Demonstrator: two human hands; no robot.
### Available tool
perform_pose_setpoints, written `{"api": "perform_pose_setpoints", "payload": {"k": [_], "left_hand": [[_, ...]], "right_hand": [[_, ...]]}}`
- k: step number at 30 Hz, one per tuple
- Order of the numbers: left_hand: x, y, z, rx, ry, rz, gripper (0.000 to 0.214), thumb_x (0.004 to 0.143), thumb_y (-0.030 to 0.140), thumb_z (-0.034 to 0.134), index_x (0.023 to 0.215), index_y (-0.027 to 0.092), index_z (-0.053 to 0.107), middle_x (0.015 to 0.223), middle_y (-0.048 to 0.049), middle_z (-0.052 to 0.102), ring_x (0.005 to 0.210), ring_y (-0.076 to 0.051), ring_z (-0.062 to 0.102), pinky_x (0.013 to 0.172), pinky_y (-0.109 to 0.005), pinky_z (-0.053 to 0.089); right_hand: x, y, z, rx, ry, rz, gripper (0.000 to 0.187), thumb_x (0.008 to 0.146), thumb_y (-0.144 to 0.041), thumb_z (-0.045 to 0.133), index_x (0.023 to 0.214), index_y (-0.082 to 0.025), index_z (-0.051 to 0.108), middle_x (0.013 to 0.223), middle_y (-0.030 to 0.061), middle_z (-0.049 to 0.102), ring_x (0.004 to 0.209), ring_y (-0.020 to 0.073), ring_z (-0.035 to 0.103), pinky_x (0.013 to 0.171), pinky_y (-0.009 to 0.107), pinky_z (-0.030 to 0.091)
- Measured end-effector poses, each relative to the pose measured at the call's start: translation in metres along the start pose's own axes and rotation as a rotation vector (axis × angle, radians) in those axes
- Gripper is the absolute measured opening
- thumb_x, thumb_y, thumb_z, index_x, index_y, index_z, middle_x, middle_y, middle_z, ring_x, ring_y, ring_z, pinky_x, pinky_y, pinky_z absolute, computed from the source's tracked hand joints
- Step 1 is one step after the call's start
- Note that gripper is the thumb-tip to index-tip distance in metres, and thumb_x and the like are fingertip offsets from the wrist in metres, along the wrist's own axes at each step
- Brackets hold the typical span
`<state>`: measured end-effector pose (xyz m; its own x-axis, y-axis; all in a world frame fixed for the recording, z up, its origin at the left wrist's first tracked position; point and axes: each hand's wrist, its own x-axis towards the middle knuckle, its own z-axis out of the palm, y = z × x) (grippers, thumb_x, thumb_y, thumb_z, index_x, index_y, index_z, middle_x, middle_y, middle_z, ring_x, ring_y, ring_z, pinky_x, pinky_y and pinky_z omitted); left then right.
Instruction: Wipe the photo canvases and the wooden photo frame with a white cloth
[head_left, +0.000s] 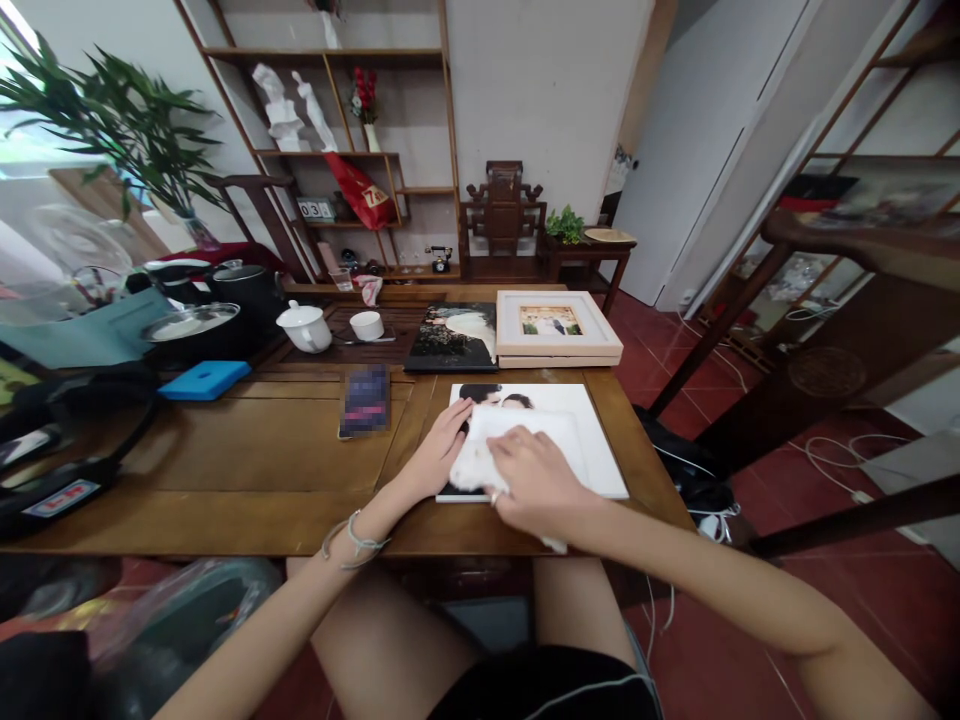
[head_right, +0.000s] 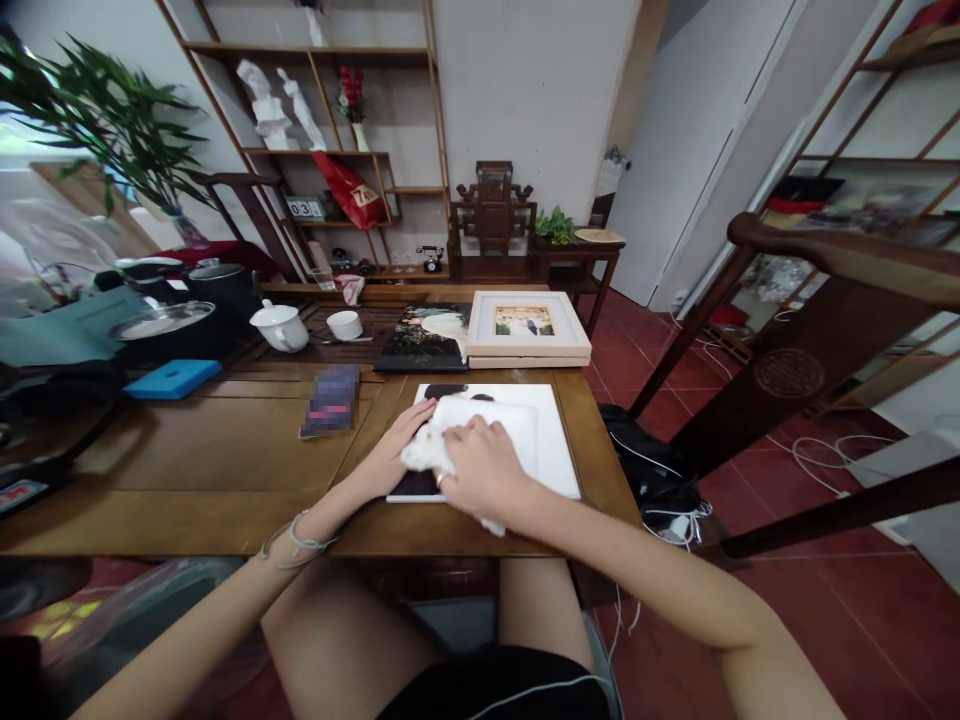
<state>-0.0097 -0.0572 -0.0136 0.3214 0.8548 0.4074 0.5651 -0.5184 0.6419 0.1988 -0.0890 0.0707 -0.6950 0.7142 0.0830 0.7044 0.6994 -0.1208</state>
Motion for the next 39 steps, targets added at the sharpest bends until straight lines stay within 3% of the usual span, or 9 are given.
{"api": "perform_pose_setpoints", "payload": {"k": [6,13,18,24,27,30,34,39], "left_hand": [[0.001,0.007,-0.001,0.056,-0.012,-0.061,0.048,0.093,0.021,0.032,0.140,0.015,0.042,0.150,-0.0132,0.036,0.142,-0.024,0.029,0.119,-0.049,0.019],[0.001,0.005,-0.001,0.070,-0.001,-0.062,0.048,0.093,0.021,0.035,0.140,0.017,0.042,0.148,-0.0119,0.039,0.141,-0.025,0.030,0.118,-0.050,0.020],[0.002,0.010,-0.003,0.078,-0.012,-0.056,0.047,0.093,0.019,0.034,0.140,0.015,0.042,0.150,-0.0131,0.036,0.141,-0.024,0.029,0.118,-0.049,0.020],[0.002,0.021,-0.006,0.065,0.035,-0.065,0.045,0.094,0.021,0.034,0.138,0.019,0.045,0.149,-0.0102,0.039,0.139,-0.022,0.035,0.118,-0.046,0.023],[0.002,0.022,-0.006,0.048,0.063,-0.075,0.043,0.095,0.022,0.034,0.135,0.018,0.047,0.145,-0.0105,0.043,0.135,-0.022,0.039,0.117,-0.046,0.026],[0.002,0.021,-0.005,0.041,0.076,-0.072,0.042,0.094,0.022,0.035,0.134,0.018,0.048,0.142,-0.0113,0.046,0.133,-0.023,0.042,0.116,-0.047,0.028],[0.003,0.019,-0.004,0.051,0.073,-0.055,0.044,0.092,0.019,0.036,0.134,0.018,0.047,0.142,-0.0123,0.046,0.134,-0.023,0.041,0.116,-0.047,0.027],[0.003,0.017,-0.003,0.054,0.081,-0.065,0.045,0.090,0.018,0.037,0.134,0.015,0.047,0.142,-0.0139,0.045,0.134,-0.024,0.041,0.115,-0.047,0.028]], "right_hand": [[0.056,0.039,-0.021,0.071,0.088,0.129,0.042,0.096,-0.041,0.038,0.096,-0.012,0.068,0.102,0.0155,0.067,0.102,0.0287,0.057,0.083,0.034,0.040],[0.107,0.046,0.002,0.092,0.132,0.024,0.039,0.095,-0.039,0.041,0.099,-0.011,0.067,0.104,0.0151,0.067,0.104,0.0254,0.056,0.087,0.031,0.038],[0.082,0.075,0.016,0.059,0.145,0.038,0.031,0.092,-0.035,0.048,0.098,-0.011,0.067,0.111,0.0157,0.064,0.106,0.0257,0.054,0.091,0.032,0.037],[0.026,0.116,0.003,0.009,0.167,0.159,0.031,0.092,-0.025,0.045,0.107,-0.007,0.064,0.114,0.0194,0.062,0.109,0.0292,0.052,0.093,0.037,0.037],[0.013,0.107,-0.006,-0.009,0.160,0.164,0.030,0.088,-0.023,0.048,0.107,-0.008,0.064,0.113,0.0185,0.063,0.111,0.0307,0.051,0.093,0.038,0.037],[0.014,0.080,-0.009,-0.031,0.156,0.081,0.035,0.085,-0.022,0.050,0.116,-0.009,0.062,0.120,0.0167,0.062,0.117,0.0315,0.047,0.096,0.041,0.035],[0.030,0.052,0.000,-0.002,0.148,-0.083,0.046,0.084,-0.024,0.051,0.127,-0.008,0.055,0.135,0.0160,0.053,0.126,0.0311,0.039,0.102,0.046,0.030],[0.029,0.040,0.016,0.043,0.136,-0.151,0.048,0.080,-0.026,0.055,0.124,-0.008,0.057,0.140,0.0158,0.048,0.130,0.0327,0.035,0.107,0.047,0.026]]}}
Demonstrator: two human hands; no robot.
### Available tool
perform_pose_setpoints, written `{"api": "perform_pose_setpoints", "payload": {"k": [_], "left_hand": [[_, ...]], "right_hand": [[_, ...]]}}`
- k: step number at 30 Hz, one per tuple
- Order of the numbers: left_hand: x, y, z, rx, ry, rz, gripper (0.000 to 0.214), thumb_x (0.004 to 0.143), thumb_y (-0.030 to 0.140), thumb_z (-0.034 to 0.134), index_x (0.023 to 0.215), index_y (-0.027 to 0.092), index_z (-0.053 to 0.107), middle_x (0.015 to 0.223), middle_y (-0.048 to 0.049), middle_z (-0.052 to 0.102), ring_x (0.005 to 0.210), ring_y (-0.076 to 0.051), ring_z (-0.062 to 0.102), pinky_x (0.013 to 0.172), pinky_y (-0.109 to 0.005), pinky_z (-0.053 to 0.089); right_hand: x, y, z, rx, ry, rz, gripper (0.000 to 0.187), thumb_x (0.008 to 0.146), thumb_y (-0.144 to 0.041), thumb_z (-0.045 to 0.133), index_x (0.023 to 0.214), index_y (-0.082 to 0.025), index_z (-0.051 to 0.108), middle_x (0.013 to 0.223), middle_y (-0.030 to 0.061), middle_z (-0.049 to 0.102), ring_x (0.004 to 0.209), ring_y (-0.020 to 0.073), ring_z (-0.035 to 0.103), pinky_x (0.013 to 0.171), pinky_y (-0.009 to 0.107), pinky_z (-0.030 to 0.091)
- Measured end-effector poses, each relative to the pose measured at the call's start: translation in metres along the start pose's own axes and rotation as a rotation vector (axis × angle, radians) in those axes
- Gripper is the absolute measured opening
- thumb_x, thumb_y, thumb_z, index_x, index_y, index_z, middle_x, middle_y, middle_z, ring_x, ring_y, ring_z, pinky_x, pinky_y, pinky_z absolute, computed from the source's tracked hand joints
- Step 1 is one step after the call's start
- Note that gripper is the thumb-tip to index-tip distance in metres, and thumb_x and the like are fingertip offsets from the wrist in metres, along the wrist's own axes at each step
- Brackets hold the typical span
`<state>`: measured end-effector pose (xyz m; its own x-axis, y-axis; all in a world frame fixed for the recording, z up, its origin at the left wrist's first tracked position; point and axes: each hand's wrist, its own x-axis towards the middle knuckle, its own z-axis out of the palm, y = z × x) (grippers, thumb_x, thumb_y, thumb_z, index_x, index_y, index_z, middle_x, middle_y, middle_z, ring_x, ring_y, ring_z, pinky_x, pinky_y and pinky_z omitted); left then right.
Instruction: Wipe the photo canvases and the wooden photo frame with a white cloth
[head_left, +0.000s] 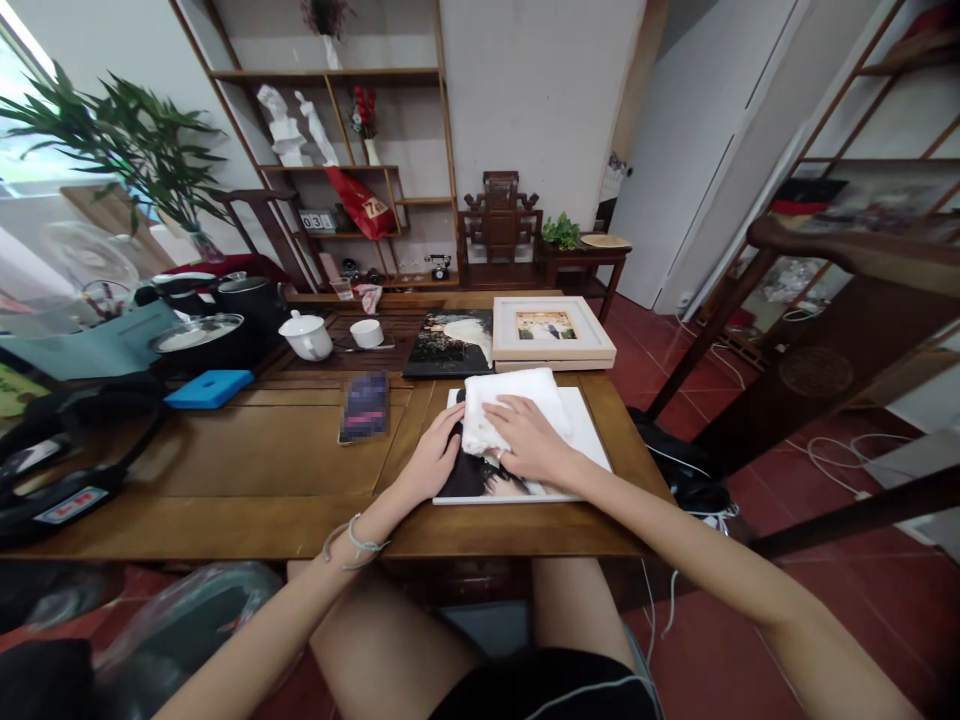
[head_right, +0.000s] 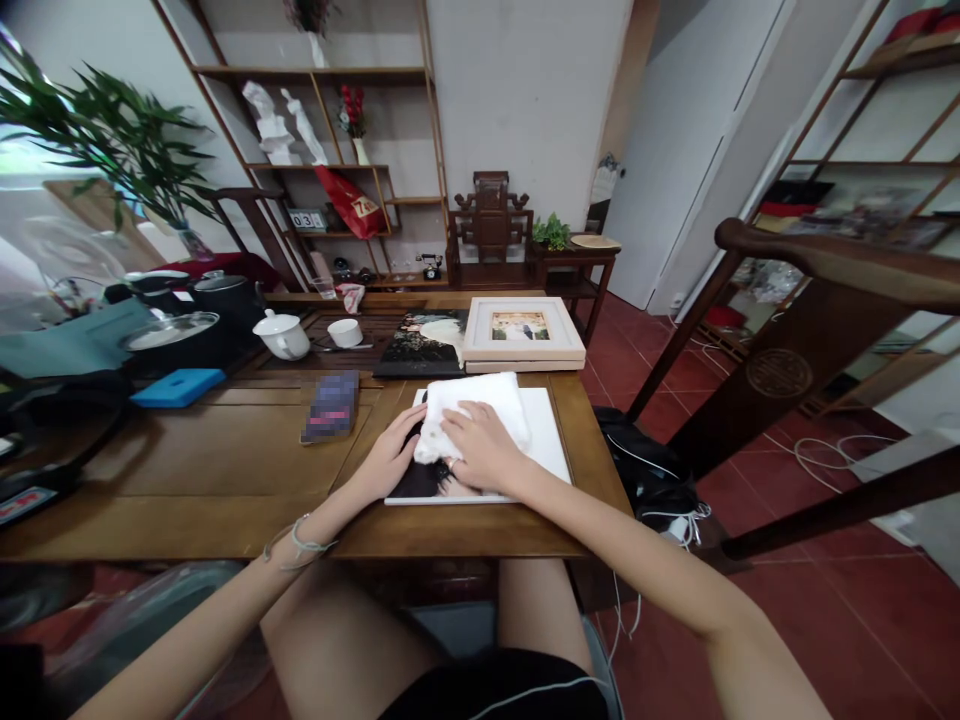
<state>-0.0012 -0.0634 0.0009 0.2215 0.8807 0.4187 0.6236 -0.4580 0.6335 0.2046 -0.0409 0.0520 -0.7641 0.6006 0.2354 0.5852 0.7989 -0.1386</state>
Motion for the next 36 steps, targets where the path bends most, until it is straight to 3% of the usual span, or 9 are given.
{"api": "perform_pose_setpoints", "payload": {"k": [6,8,11,16,19,24,28,32,36], "left_hand": [[0.000,0.002,0.000,-0.033,0.000,0.000,0.044,0.091,0.019,0.037,0.133,0.017,0.048,0.142,-0.0121,0.046,0.134,-0.023,0.040,0.116,-0.046,0.027],[-0.001,0.001,0.000,-0.039,-0.006,0.001,0.043,0.092,0.020,0.037,0.134,0.017,0.048,0.143,-0.0122,0.045,0.135,-0.023,0.039,0.116,-0.046,0.026],[-0.002,0.000,0.000,-0.038,-0.022,-0.017,0.043,0.092,0.020,0.036,0.134,0.015,0.047,0.143,-0.0132,0.044,0.136,-0.023,0.038,0.117,-0.046,0.024],[-0.002,0.000,0.000,-0.035,-0.032,-0.013,0.043,0.093,0.020,0.034,0.133,0.014,0.048,0.143,-0.0143,0.044,0.136,-0.022,0.037,0.117,-0.045,0.024],[-0.002,0.003,-0.001,-0.049,-0.033,-0.016,0.042,0.093,0.020,0.035,0.133,0.015,0.047,0.144,-0.0141,0.043,0.136,-0.022,0.038,0.117,-0.045,0.023],[0.000,0.007,-0.001,-0.141,0.142,-0.089,0.035,0.094,0.027,0.038,0.124,0.019,0.054,0.141,-0.0116,0.045,0.136,-0.023,0.036,0.117,-0.043,0.021],[0.004,0.002,-0.001,-0.497,0.320,-0.375,0.032,0.093,0.037,0.045,0.121,0.022,0.053,0.137,-0.0118,0.048,0.132,-0.024,0.043,0.108,-0.042,0.036],[0.010,-0.003,-0.006,-0.923,0.365,-0.637,0.031,0.093,0.037,0.049,0.120,0.021,0.047,0.123,-0.0140,0.060,0.109,-0.023,0.062,0.088,-0.038,0.052],[0.013,-0.006,-0.010,-1.039,0.428,-0.710,0.025,0.088,0.025,0.059,0.111,0.016,0.054,0.093,-0.0082,0.071,0.079,-0.017,0.070,0.075,-0.028,0.055]], "right_hand": [[-0.063,-0.048,0.002,0.024,-0.042,-0.080,0.060,0.074,-0.027,0.058,0.131,-0.013,0.050,0.147,0.0142,0.039,0.137,0.0339,0.025,0.112,0.052,0.019],[-0.078,-0.050,0.000,0.043,-0.042,-0.077,0.061,0.074,-0.028,0.058,0.133,-0.013,0.048,0.148,0.0128,0.039,0.138,0.0325,0.024,0.113,0.051,0.018],[-0.079,-0.023,0.001,0.062,-0.021,-0.025,0.057,0.076,-0.027,0.055,0.132,-0.015,0.051,0.145,0.0124,0.043,0.135,0.0303,0.031,0.112,0.049,0.022],[-0.054,0.055,0.002,-0.007,0.105,0.172,0.058,0.080,-0.026,0.050,0.135,-0.008,0.048,0.134,0.0178,0.054,0.126,0.0314,0.043,0.106,0.050,0.030],[-0.046,0.073,-0.003,-0.059,0.164,0.285,0.054,0.081,-0.026,0.048,0.131,-0.005,0.052,0.130,0.0192,0.057,0.123,0.0324,0.045,0.104,0.049,0.032],[-0.034,0.042,-0.016,-0.089,0.111,0.231,0.047,0.080,-0.022,0.049,0.125,-0.011,0.058,0.135,0.0154,0.054,0.126,0.0341,0.041,0.106,0.053,0.027],[-0.005,0.009,-0.021,-0.033,0.024,0.164,0.043,0.083,-0.026,0.052,0.123,-0.015,0.058,0.134,0.0152,0.054,0.125,0.0339,0.043,0.104,0.053,0.030],[0.014,-0.017,-0.007,0.006,0.042,0.042,0.040,0.080,-0.028,0.058,0.119,-0.017,0.061,0.136,0.0145,0.052,0.128,0.0345,0.039,0.106,0.057,0.027],[-0.011,-0.033,0.014,0.081,0.001,-0.187,0.050,0.074,-0.025,0.061,0.124,-0.017,0.057,0.143,0.0132,0.046,0.135,0.0333,0.029,0.110,0.057,0.018]]}}
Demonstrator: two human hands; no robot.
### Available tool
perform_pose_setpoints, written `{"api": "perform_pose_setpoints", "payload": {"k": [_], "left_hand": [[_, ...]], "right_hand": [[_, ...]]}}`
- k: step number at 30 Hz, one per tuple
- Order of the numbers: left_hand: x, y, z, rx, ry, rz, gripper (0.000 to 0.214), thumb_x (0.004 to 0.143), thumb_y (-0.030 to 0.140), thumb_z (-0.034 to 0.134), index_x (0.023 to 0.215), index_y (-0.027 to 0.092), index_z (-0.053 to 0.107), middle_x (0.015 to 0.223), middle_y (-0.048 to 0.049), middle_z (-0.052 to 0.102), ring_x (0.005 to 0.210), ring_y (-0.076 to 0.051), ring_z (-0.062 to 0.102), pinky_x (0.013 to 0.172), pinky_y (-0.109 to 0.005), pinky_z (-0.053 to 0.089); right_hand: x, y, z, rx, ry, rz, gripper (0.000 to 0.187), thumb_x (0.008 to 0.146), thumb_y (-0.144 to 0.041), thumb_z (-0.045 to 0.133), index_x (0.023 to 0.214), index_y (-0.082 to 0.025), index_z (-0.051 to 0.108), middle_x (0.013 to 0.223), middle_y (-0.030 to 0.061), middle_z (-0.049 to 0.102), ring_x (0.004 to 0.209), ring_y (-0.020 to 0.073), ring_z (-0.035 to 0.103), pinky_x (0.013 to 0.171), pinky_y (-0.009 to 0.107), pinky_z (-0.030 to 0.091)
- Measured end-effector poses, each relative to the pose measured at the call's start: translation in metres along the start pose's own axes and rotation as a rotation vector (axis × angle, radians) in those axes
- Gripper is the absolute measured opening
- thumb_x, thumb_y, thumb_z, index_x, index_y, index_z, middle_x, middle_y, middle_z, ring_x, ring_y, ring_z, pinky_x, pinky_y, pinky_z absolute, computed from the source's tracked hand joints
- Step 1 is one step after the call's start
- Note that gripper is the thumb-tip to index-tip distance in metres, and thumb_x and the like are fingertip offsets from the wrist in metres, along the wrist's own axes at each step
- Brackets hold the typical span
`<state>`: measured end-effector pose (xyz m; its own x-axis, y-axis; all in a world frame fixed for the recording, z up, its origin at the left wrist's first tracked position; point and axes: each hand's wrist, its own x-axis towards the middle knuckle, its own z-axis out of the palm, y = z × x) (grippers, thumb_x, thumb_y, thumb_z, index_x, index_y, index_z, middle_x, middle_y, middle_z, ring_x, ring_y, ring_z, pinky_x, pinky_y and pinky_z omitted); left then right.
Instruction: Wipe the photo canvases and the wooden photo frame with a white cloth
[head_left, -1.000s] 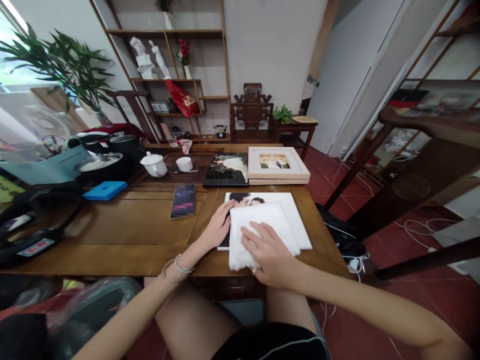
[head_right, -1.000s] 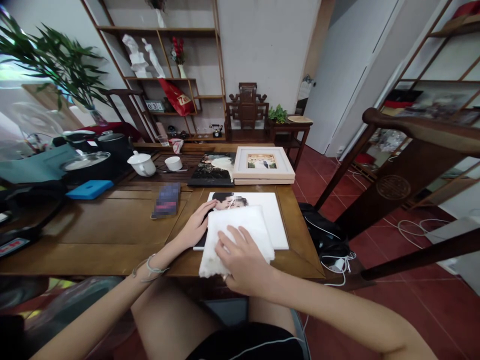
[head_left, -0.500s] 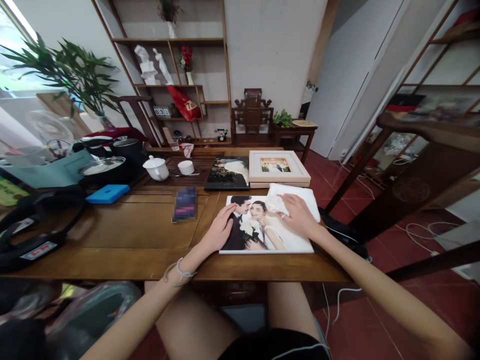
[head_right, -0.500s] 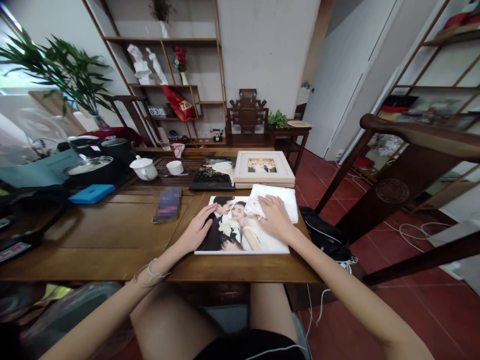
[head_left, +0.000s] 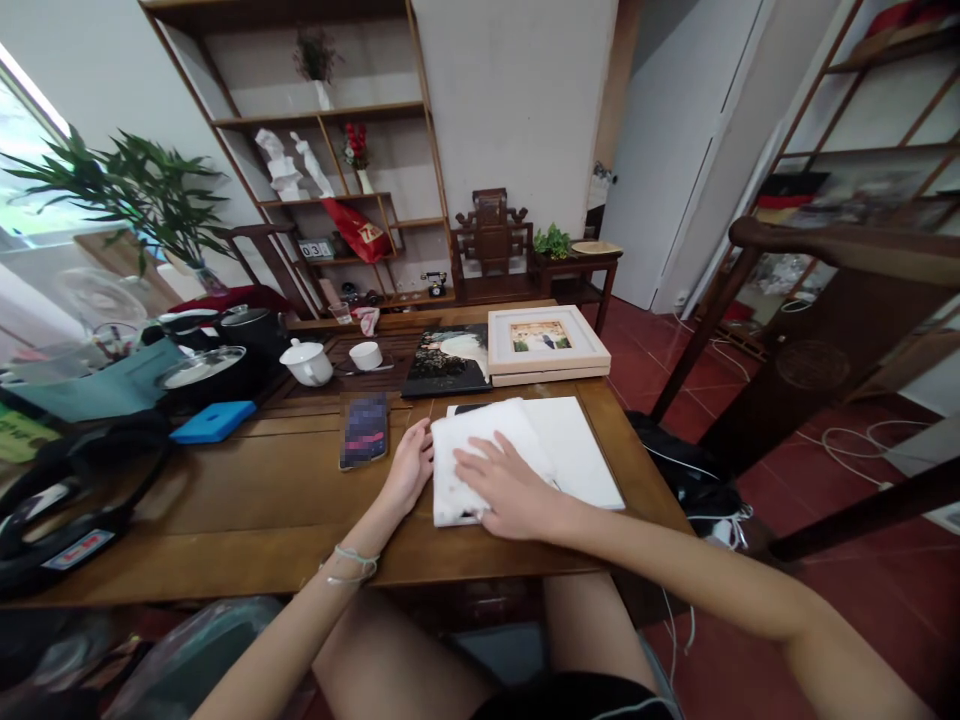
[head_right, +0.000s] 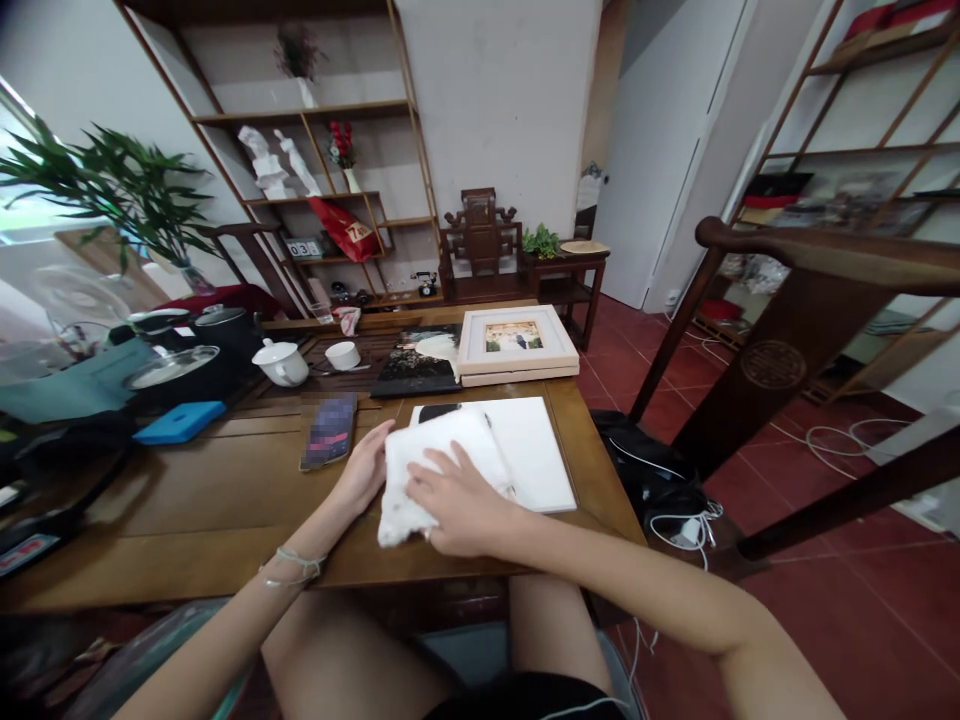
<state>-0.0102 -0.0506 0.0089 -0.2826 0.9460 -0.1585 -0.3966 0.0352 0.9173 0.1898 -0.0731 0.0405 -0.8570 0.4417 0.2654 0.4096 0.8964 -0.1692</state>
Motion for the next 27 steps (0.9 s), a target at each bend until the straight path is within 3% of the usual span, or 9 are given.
{"api": "perform_pose_setpoints", "payload": {"k": [3,5,9,13,16,19,23,25,27], "left_hand": [[0.002,-0.001,-0.002,0.013,0.008,-0.061,0.032,0.079,0.016,0.070,0.109,0.012,0.057,0.086,-0.0073,0.073,0.074,-0.015,0.071,0.070,-0.025,0.056],[0.001,-0.001,-0.002,0.046,-0.045,-0.107,0.041,0.073,0.013,0.076,0.109,0.012,0.058,0.089,-0.0091,0.075,0.076,-0.016,0.072,0.071,-0.025,0.057],[-0.005,0.004,0.001,0.150,-0.134,-0.125,0.056,0.055,0.009,0.087,0.105,0.010,0.064,0.093,-0.0117,0.076,0.075,-0.019,0.073,0.072,-0.026,0.058],[-0.018,0.015,0.008,0.168,-0.075,-0.126,0.056,0.046,0.008,0.089,0.098,0.010,0.067,0.087,-0.0095,0.076,0.069,-0.018,0.072,0.065,-0.024,0.058],[-0.030,0.029,0.010,0.147,0.018,-0.102,0.055,0.045,0.006,0.088,0.096,0.012,0.067,0.084,-0.0074,0.076,0.065,-0.017,0.071,0.060,-0.023,0.056],[-0.042,0.048,0.008,0.131,0.125,0.007,0.053,0.047,0.008,0.086,0.095,0.013,0.067,0.080,-0.0057,0.075,0.066,-0.018,0.071,0.061,-0.024,0.056],[-0.055,0.076,0.001,0.224,0.252,0.215,0.049,0.051,0.017,0.085,0.096,0.013,0.067,0.076,-0.0041,0.074,0.071,-0.019,0.071,0.068,-0.027,0.056],[-0.060,0.087,-0.001,0.261,0.287,0.323,0.049,0.051,0.019,0.083,0.097,0.014,0.066,0.074,-0.0020,0.072,0.069,-0.018,0.070,0.066,-0.025,0.055],[-0.066,0.095,0.001,0.278,0.324,0.426,0.051,0.051,0.019,0.082,0.099,0.016,0.064,0.072,0.0007,0.069,0.066,-0.015,0.068,0.063,-0.023,0.053]], "right_hand": [[-0.042,0.003,0.001,0.133,-0.042,-0.143,0.070,0.068,-0.018,0.060,0.136,-0.019,0.047,0.144,0.0085,0.045,0.139,0.0277,0.026,0.115,0.052,0.013],[-0.074,0.016,-0.009,0.244,-0.048,-0.148,0.076,0.067,-0.013,0.056,0.141,-0.023,0.042,0.142,0.0047,0.049,0.138,0.0235,0.030,0.116,0.049,0.013],[-0.124,0.049,-0.034,0.351,0.036,0.023,0.061,0.081,-0.015,0.047,0.140,-0.029,0.044,0.140,0.0043,0.051,0.136,0.0225,0.037,0.116,0.053,0.013],[-0.141,0.077,-0.045,0.383,0.126,0.151,0.046,0.093,-0.031,0.044,0.138,-0.026,0.047,0.141,0.0087,0.049,0.136,0.0253,0.036,0.115,0.056,0.013],[-0.135,0.090,-0.044,0.398,0.176,0.207,0.045,0.095,-0.043,0.042,0.136,-0.025,0.048,0.141,0.0110,0.050,0.135,0.0276,0.038,0.114,0.058,0.015],[-0.118,0.084,-0.046,0.345,0.208,0.284,0.051,0.093,-0.045,0.046,0.140,-0.027,0.042,0.143,0.0106,0.047,0.136,0.0294,0.036,0.114,0.060,0.016],[-0.081,0.030,-0.051,0.180,0.336,0.157,0.083,0.079,-0.047,0.067,0.148,-0.023,0.027,0.152,0.0119,0.033,0.143,0.0310,0.018,0.116,0.056,0.014],[-0.057,-0.005,-0.046,0.097,0.342,0.018,0.083,0.079,-0.043,0.068,0.148,-0.019,0.029,0.151,0.0129,0.034,0.143,0.0308,0.016,0.116,0.055,0.018],[-0.034,-0.033,-0.033,0.016,0.351,-0.018,0.074,0.084,-0.030,0.061,0.147,-0.010,0.028,0.150,0.0177,0.035,0.143,0.0321,0.015,0.115,0.056,0.021]]}}
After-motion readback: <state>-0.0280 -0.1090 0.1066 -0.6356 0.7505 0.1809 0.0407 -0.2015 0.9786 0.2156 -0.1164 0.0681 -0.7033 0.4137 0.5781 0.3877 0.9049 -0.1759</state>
